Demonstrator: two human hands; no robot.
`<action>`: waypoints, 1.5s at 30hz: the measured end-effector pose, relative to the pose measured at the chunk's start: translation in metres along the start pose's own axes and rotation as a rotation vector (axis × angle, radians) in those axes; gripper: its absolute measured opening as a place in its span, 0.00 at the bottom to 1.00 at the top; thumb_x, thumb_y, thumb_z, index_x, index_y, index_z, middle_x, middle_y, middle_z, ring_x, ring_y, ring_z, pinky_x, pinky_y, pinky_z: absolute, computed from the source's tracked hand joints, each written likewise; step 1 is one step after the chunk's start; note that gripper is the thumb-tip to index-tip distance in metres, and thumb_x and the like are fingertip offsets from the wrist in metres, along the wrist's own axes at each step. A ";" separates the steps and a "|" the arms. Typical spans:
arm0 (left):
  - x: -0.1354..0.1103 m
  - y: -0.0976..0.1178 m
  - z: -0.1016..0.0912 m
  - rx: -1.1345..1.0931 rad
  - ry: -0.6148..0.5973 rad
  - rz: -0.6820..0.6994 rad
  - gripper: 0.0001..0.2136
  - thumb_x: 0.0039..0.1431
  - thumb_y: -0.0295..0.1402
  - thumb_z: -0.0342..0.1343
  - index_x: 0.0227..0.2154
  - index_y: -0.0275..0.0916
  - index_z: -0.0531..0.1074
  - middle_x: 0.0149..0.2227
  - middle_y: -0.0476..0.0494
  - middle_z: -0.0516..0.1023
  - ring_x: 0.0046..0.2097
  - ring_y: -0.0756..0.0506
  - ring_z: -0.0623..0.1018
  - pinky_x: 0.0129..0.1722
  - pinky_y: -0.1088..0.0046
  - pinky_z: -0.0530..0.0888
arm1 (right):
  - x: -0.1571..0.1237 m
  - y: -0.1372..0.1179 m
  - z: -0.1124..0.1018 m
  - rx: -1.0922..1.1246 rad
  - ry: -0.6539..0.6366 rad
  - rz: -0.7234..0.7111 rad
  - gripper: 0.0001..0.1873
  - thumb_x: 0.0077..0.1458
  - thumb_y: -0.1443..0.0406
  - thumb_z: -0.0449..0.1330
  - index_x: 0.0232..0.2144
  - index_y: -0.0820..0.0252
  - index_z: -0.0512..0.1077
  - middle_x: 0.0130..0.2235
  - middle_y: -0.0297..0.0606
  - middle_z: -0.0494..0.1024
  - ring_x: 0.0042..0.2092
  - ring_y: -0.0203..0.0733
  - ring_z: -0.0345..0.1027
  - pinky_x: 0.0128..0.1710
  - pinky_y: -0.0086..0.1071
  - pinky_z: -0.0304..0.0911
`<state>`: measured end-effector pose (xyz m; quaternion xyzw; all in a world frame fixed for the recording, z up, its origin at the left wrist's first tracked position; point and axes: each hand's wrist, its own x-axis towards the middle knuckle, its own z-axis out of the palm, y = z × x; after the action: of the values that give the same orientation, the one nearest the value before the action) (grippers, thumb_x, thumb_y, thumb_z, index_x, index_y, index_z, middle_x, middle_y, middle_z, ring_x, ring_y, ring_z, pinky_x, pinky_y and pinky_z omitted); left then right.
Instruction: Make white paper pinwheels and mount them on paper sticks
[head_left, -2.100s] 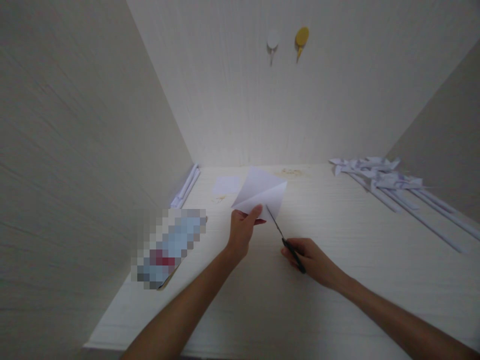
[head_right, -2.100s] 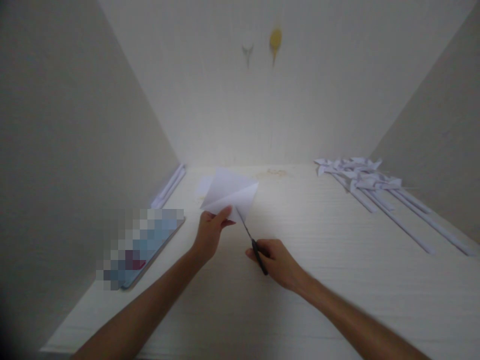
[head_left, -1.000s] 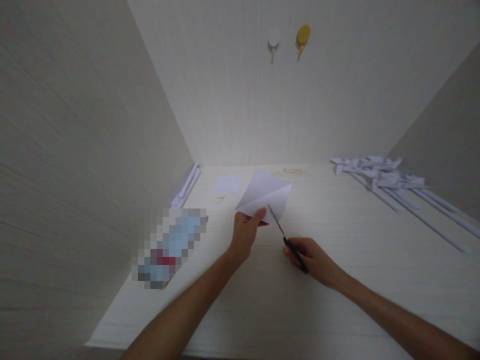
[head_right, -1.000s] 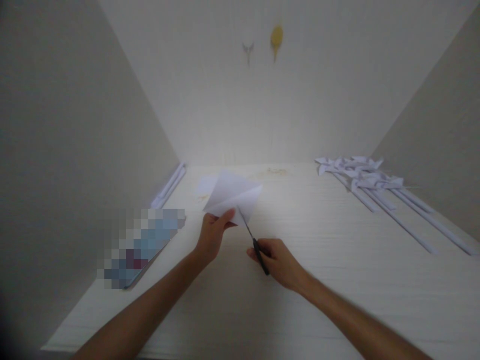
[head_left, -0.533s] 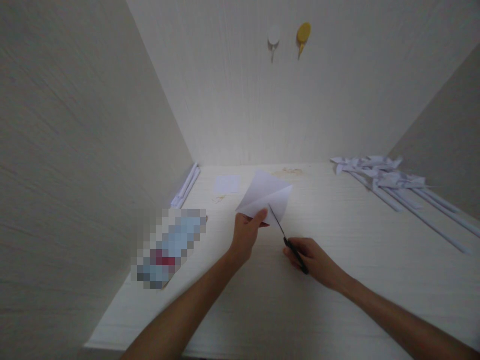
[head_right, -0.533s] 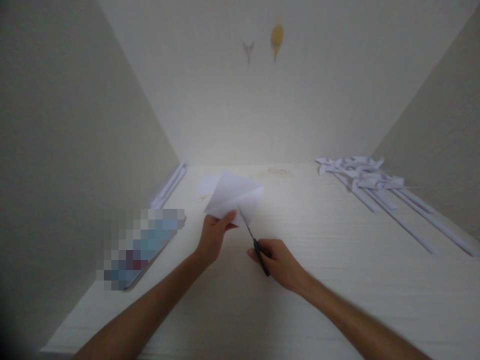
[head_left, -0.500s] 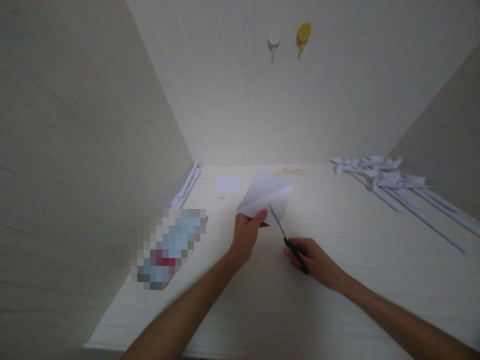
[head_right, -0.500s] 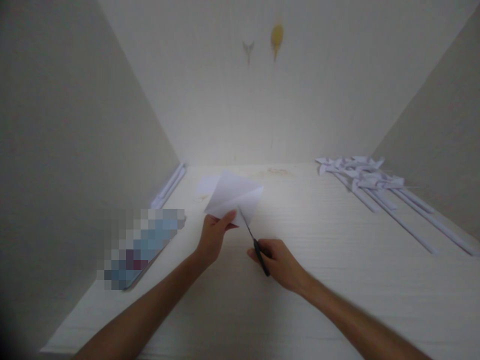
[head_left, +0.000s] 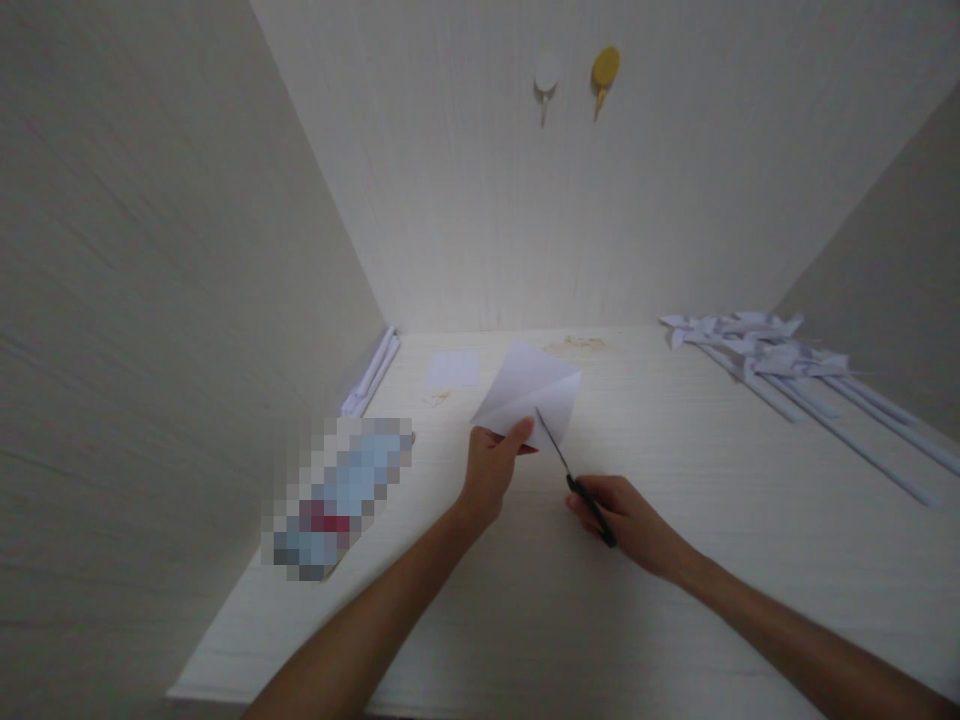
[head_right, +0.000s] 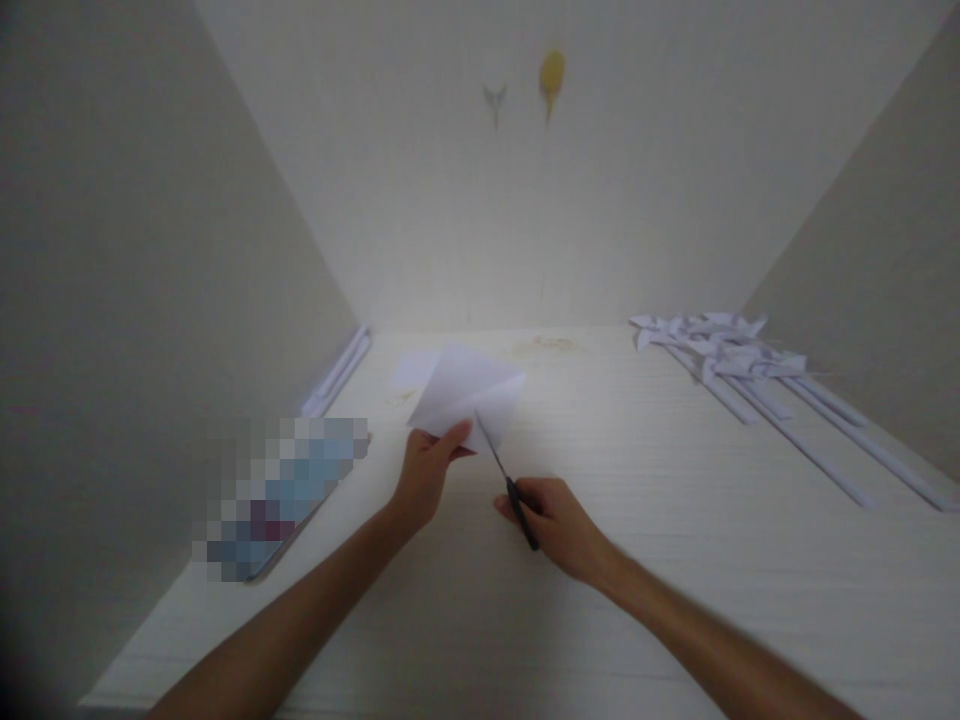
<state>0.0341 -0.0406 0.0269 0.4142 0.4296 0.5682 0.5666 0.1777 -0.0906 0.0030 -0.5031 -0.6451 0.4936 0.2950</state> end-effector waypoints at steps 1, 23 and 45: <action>0.000 0.000 0.000 0.000 0.002 0.001 0.08 0.39 0.33 0.59 0.23 0.33 0.74 0.24 0.47 0.76 0.26 0.50 0.73 0.26 0.75 0.74 | 0.000 -0.001 0.000 -0.003 0.002 0.005 0.18 0.47 0.55 0.52 0.15 0.60 0.55 0.17 0.27 0.53 0.20 0.29 0.46 0.18 0.26 0.44; 0.001 0.000 -0.001 0.024 0.017 0.007 0.09 0.38 0.33 0.59 0.23 0.33 0.74 0.24 0.47 0.76 0.26 0.49 0.74 0.26 0.73 0.74 | 0.001 0.000 0.000 -0.016 0.010 0.030 0.20 0.46 0.52 0.52 0.16 0.61 0.56 0.16 0.27 0.53 0.19 0.29 0.46 0.18 0.26 0.44; 0.001 -0.005 -0.001 0.017 0.003 -0.022 0.08 0.39 0.33 0.59 0.23 0.32 0.74 0.23 0.47 0.75 0.25 0.50 0.73 0.26 0.74 0.75 | 0.003 0.000 -0.001 -0.042 0.025 0.030 0.20 0.47 0.52 0.51 0.15 0.60 0.55 0.16 0.27 0.53 0.19 0.29 0.46 0.18 0.26 0.44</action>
<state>0.0348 -0.0402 0.0224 0.4134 0.4398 0.5591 0.5685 0.1776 -0.0878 0.0028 -0.5250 -0.6438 0.4781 0.2851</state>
